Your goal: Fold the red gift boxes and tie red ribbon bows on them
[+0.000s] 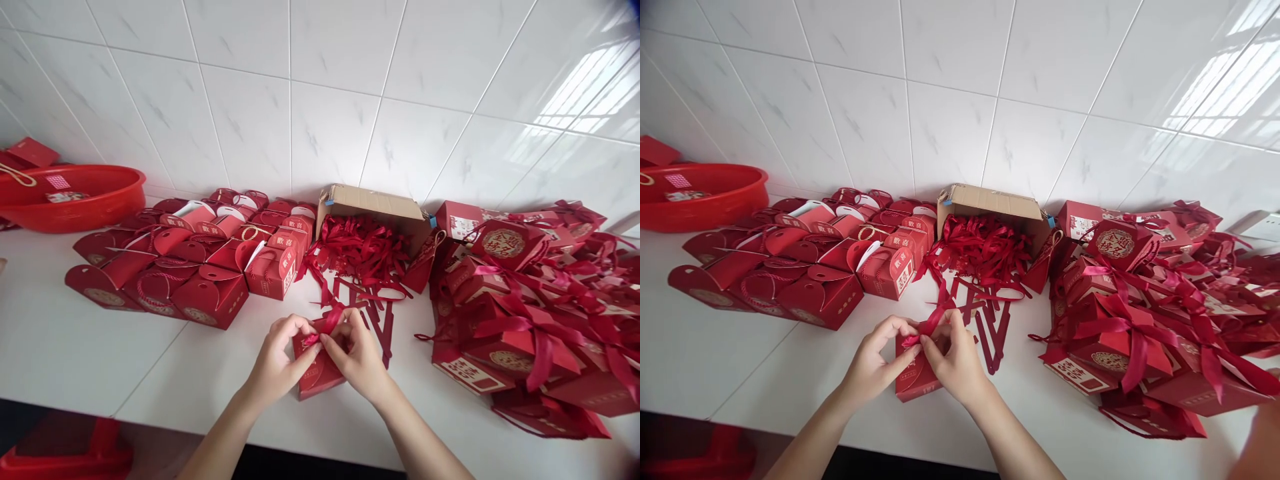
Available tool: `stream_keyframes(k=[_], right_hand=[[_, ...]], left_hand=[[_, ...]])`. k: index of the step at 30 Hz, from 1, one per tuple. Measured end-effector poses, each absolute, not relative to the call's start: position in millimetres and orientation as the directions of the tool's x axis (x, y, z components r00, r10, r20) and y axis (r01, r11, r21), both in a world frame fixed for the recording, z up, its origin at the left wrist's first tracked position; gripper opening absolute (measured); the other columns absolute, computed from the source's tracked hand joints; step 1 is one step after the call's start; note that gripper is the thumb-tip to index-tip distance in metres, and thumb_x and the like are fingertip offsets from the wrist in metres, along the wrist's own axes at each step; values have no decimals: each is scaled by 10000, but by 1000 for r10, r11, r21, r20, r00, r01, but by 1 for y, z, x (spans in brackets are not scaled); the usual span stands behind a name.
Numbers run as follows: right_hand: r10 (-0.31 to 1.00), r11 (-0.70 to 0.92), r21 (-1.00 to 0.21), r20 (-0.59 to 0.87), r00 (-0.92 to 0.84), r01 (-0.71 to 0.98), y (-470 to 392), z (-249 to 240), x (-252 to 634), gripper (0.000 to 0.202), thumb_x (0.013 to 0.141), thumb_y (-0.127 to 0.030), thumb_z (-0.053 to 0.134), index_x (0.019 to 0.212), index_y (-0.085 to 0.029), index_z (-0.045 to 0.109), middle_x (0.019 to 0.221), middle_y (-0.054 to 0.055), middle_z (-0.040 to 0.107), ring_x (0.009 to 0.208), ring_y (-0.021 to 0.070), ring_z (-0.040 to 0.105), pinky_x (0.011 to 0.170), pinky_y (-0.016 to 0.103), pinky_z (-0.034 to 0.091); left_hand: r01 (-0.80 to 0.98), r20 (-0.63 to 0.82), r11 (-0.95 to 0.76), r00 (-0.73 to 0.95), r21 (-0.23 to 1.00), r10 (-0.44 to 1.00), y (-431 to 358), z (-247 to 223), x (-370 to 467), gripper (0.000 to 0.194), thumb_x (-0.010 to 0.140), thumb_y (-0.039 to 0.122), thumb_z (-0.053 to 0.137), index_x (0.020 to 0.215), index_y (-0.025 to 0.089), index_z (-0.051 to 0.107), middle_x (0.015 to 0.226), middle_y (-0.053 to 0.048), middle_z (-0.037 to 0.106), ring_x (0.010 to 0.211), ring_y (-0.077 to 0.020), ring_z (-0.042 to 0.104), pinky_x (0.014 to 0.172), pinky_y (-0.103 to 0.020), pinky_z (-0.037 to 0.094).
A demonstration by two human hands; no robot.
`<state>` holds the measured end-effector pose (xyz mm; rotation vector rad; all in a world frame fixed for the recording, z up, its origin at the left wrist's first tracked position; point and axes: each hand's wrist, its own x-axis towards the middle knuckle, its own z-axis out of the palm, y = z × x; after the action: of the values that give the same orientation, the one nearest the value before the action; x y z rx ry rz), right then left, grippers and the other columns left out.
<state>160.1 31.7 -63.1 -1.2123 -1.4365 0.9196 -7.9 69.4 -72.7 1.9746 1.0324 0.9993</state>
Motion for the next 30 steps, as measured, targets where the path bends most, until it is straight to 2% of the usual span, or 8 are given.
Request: stream_keyframes(k=[4,8,12,15,19,24,27,30], right_hand=[[961,236,-945,262,92,227,32,-68,159,219,868,-264,602,906,-237,388,729,-36,585,587,117,531,541,233,413],[943,271,-885,324,82,380,29,-68,160,109,873,-267,605,934,-212,533,716,-16,604,572,123,531,542,242,439],[923,334,-817,385,13,470,25,-64,164,144,913,-258,569,982,-191,677,882,63,663,731,161,613,637,274,501],[917,376,-791,393,-71,484,22,-64,168,199,918,-310,596,1019,-202,728,968,95,652,860,200,628,739,318,535],[920,332,-779,391,-1,532,22,-71,167,155,865,-317,675,944,-223,769,1014,107,623,915,241,600,818,397,536],[947,217,-878,295,126,427,22,-77,158,114,865,-275,664,837,-244,771,1197,105,587,1165,294,525,1014,480,442],[968,152,-932,207,138,330,21,-77,155,137,871,-303,649,828,-231,758,1272,108,553,1241,296,500,1058,474,407],[984,90,-954,130,123,285,21,-74,156,172,877,-340,634,821,-215,739,1314,117,536,1283,303,483,1066,473,399]], left_hand=[[337,312,-439,368,833,876,71,-78,-7,122,862,273,586,796,217,501,887,-53,657,920,-214,641,829,-349,512],[358,334,-465,370,810,867,71,-77,-7,128,864,268,588,782,216,506,898,-51,663,945,-221,634,851,-365,503],[364,327,-477,402,800,855,71,-75,-8,136,873,282,592,795,216,502,911,-50,656,965,-222,622,860,-367,499],[362,319,-469,402,806,858,72,-76,-8,135,871,274,597,803,215,497,914,-45,652,930,-209,626,848,-360,502],[351,311,-449,385,821,869,74,-79,-9,135,885,285,581,804,212,502,815,-20,611,824,-185,631,775,-326,523],[377,348,-510,421,773,838,71,-71,-11,45,890,250,565,924,220,567,898,-31,618,869,-183,644,803,-317,538],[397,374,-538,422,743,826,68,-65,-11,65,889,228,553,947,229,584,896,-26,648,821,-176,651,760,-299,542],[363,355,-511,417,779,837,66,-62,-11,89,889,214,545,965,235,587,916,-26,692,820,-175,676,732,-280,546]])
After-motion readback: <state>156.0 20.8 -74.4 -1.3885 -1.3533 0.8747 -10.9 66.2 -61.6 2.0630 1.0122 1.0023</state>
